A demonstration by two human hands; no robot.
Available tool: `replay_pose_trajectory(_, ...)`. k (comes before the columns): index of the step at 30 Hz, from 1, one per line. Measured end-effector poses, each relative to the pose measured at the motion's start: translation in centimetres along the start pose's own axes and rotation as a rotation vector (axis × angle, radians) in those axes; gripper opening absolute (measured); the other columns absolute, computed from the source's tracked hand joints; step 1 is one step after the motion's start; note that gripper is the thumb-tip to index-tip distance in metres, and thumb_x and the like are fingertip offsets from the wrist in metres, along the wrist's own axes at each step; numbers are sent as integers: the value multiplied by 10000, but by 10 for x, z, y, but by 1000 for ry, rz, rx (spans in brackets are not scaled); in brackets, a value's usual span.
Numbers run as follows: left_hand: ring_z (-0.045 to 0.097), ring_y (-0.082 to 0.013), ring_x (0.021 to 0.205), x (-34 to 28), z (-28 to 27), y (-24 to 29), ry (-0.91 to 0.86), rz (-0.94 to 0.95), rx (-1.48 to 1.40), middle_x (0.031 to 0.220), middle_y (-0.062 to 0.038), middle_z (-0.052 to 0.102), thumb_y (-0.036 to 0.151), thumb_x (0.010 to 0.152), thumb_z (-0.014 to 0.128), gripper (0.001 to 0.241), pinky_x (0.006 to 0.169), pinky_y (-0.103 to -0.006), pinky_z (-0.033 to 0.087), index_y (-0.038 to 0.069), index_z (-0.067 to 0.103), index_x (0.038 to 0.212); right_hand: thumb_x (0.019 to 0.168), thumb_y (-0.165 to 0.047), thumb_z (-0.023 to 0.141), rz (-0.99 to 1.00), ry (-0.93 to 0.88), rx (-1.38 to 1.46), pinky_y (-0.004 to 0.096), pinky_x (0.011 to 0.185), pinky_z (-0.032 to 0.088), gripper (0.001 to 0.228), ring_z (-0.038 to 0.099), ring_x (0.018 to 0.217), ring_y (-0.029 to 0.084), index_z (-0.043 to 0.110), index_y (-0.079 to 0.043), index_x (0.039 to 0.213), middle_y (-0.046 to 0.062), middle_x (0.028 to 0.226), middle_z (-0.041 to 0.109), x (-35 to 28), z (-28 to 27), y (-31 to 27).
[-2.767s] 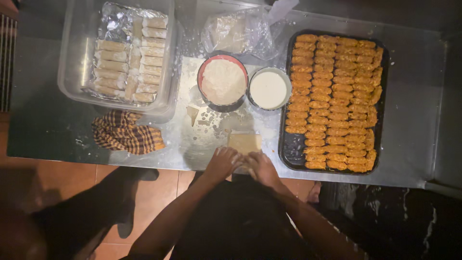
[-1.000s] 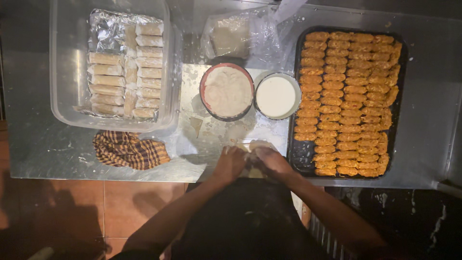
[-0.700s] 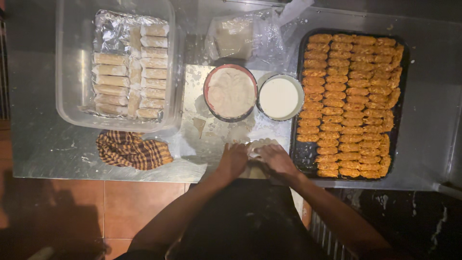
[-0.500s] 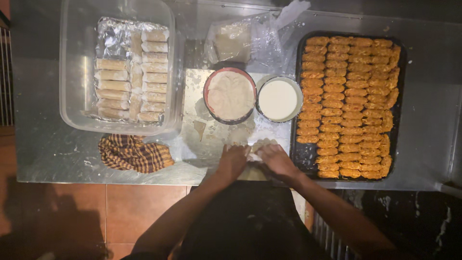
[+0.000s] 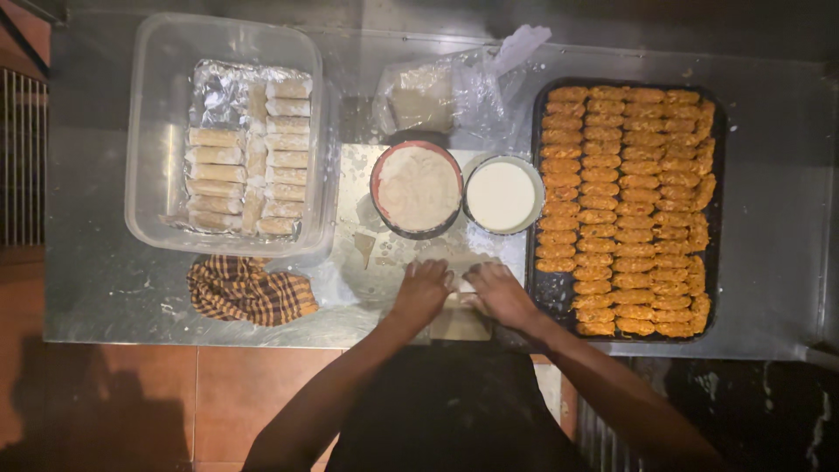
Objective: The person prepares spring rolls by hand. They take a wrapper, place filling, roll it, dip it in liquid, coat it in powder, and place it in a container. This process is repeated multiple times.
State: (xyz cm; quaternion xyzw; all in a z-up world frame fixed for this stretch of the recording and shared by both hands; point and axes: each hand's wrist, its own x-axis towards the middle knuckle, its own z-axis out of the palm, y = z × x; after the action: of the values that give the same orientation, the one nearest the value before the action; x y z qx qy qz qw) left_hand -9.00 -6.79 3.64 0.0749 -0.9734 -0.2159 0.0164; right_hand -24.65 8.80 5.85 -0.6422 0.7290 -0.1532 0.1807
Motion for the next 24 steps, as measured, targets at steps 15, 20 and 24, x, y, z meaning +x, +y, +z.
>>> replay_pose_trajectory(15,590,-434,1117,35,-48,-4,-110,5,-388,1156,-244,662,413,837,758,457,903,-560,441,72,700,1136,957,-217,674,-62,-79,385,451,925,499,223,636,1045,346,679,-80,1132,165,1058,681,27,-64,31)
replay_pose_trajectory(20,706,-377,867,37,-77,-4,-329,38,-609,880,-216,713,509,879,662,471,802,-482,521,84,719,1075,927,-265,719,65,-323,588,367,853,544,342,707,955,208,670,-95,1220,96,1041,744,15,-112,9)
replay_pose_trajectory(24,665,-421,853,38,-85,6,-274,123,-579,867,-250,680,521,900,662,508,761,-520,494,65,720,1119,925,-248,727,65,-446,672,342,866,549,344,689,966,148,674,-77,1219,64,1041,758,18,-144,-2)
